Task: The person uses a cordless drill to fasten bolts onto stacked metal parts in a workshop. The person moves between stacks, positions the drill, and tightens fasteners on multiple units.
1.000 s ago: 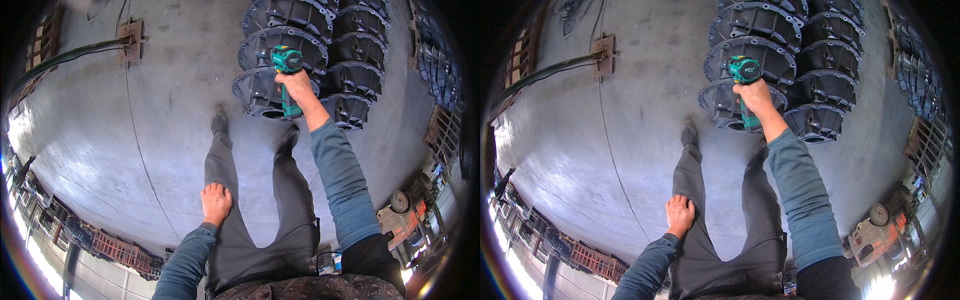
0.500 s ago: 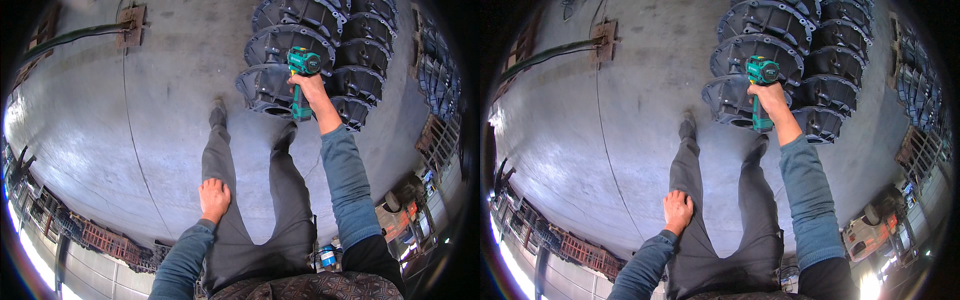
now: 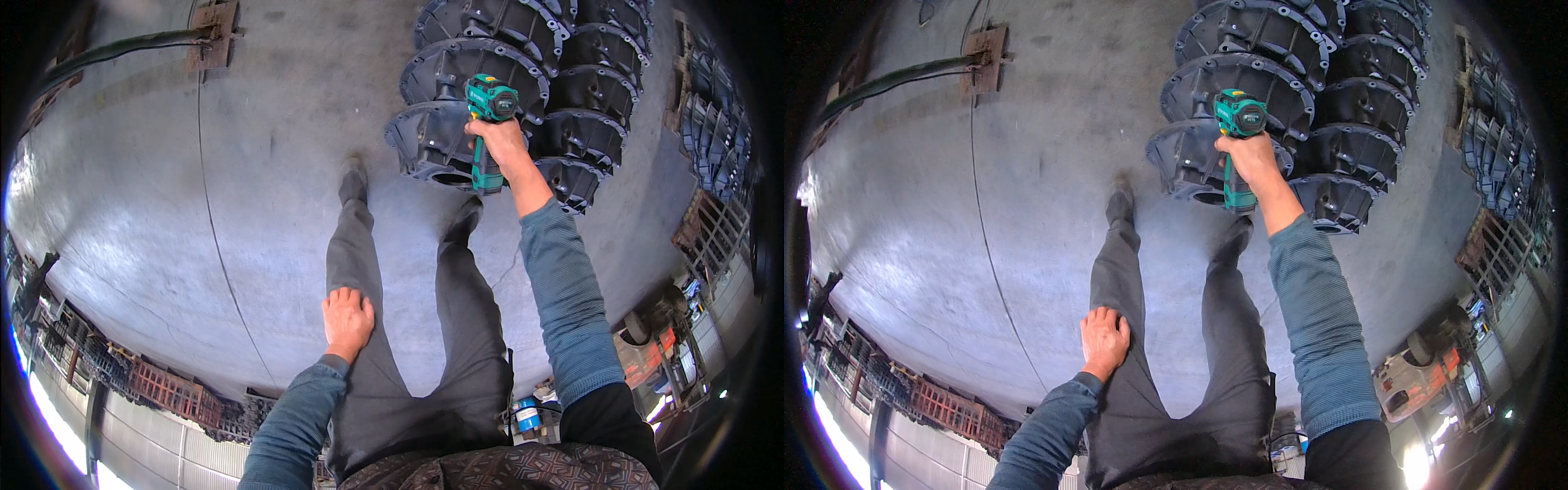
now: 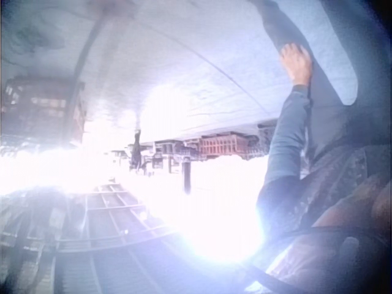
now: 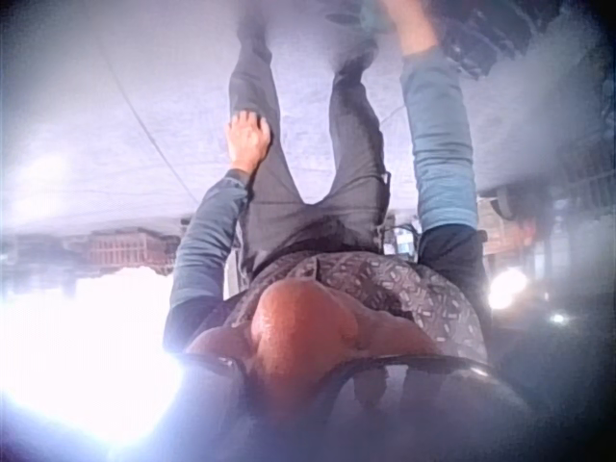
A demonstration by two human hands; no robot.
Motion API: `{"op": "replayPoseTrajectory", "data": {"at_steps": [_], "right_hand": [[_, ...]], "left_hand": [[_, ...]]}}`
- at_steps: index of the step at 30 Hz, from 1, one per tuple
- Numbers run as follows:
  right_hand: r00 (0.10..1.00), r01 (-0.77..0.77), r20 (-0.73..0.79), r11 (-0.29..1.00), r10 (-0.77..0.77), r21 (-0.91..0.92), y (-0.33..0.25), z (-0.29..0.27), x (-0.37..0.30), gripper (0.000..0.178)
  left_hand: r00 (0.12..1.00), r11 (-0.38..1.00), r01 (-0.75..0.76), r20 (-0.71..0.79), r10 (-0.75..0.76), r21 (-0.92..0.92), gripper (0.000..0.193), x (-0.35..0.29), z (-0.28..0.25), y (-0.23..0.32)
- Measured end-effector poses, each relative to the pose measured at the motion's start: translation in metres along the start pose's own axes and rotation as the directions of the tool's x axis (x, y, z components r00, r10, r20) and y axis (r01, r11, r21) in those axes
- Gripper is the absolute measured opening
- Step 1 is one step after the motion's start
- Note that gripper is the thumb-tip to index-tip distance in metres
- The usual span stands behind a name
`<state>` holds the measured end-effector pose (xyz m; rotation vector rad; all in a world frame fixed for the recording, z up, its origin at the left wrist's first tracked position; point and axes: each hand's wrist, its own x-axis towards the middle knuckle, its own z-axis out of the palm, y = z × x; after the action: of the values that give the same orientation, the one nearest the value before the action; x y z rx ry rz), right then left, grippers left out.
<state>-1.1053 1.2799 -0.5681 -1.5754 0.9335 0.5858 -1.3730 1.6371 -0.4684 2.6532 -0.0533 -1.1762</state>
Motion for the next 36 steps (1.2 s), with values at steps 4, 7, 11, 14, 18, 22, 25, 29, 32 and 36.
{"op": "replayPoseTrajectory", "data": {"at_steps": [4, 7, 11, 14, 18, 22, 25, 29, 32, 36], "right_hand": [[1.0, -0.013, 0.027, 0.998, 0.015, -0.058, -0.006, -0.001, 0.006, 0.015], [0.999, -0.001, 0.036, 0.989, 0.006, -0.145, -0.008, -0.003, 0.009, 0.013], [1.0, 0.026, 0.006, 0.949, -0.026, -0.313, -0.009, 0.001, 0.016, 0.017], [0.999, 0.022, -0.023, 0.926, -0.033, -0.376, -0.008, 0.001, 0.018, 0.02], [0.998, 0.039, -0.027, 0.881, -0.059, -0.471, -0.011, 0.001, 0.02, 0.023], [0.999, 0.038, -0.008, 0.864, -0.049, -0.503, -0.013, 0.001, 0.02, 0.026], [0.998, 0.053, -0.002, 0.883, -0.061, -0.466, -0.013, 0.001, 0.018, 0.027], [0.997, 0.06, -0.006, 0.868, -0.072, -0.493, -0.014, 0.0, 0.016, 0.028], [0.992, 0.103, -0.008, 0.849, -0.125, -0.519, -0.014, -0.002, 0.011, 0.033], [0.976, 0.136, -0.061, 0.804, -0.209, -0.58, -0.013, -0.011, -0.013, 0.038]], "left_hand": [[1.0, 1.0, -0.009, -0.021, 0.008, -0.027, 0.017, 0.001, 0.002, 0.0], [1.0, 1.0, -0.005, -0.016, 0.005, -0.028, 0.017, 0.001, 0.001, 0.0], [1.0, 0.999, -0.014, -0.025, 0.014, -0.03, 0.018, 0.001, 0.0, -0.001], [1.0, 0.999, -0.017, -0.018, 0.017, -0.04, 0.018, 0.0, 0.0, -0.001], [1.0, 0.999, -0.009, -0.028, 0.008, -0.033, 0.018, 0.0, 0.002, 0.001], [1.0, 0.999, -0.016, -0.027, 0.015, -0.051, 0.018, -0.001, 0.001, 0.0], [0.999, 0.998, -0.025, -0.037, 0.024, -0.05, 0.017, 0.001, 0.0, -0.001], [0.999, 0.998, -0.029, -0.04, 0.027, -0.047, 0.017, 0.002, 0.001, -0.004], [0.993, 0.997, -0.074, -0.091, 0.07, -0.032, 0.018, 0.004, 0.001, -0.006], [0.998, 0.997, -0.061, 0.009, 0.06, 0.055, 0.019, 0.007, -0.007, -0.013]]}}
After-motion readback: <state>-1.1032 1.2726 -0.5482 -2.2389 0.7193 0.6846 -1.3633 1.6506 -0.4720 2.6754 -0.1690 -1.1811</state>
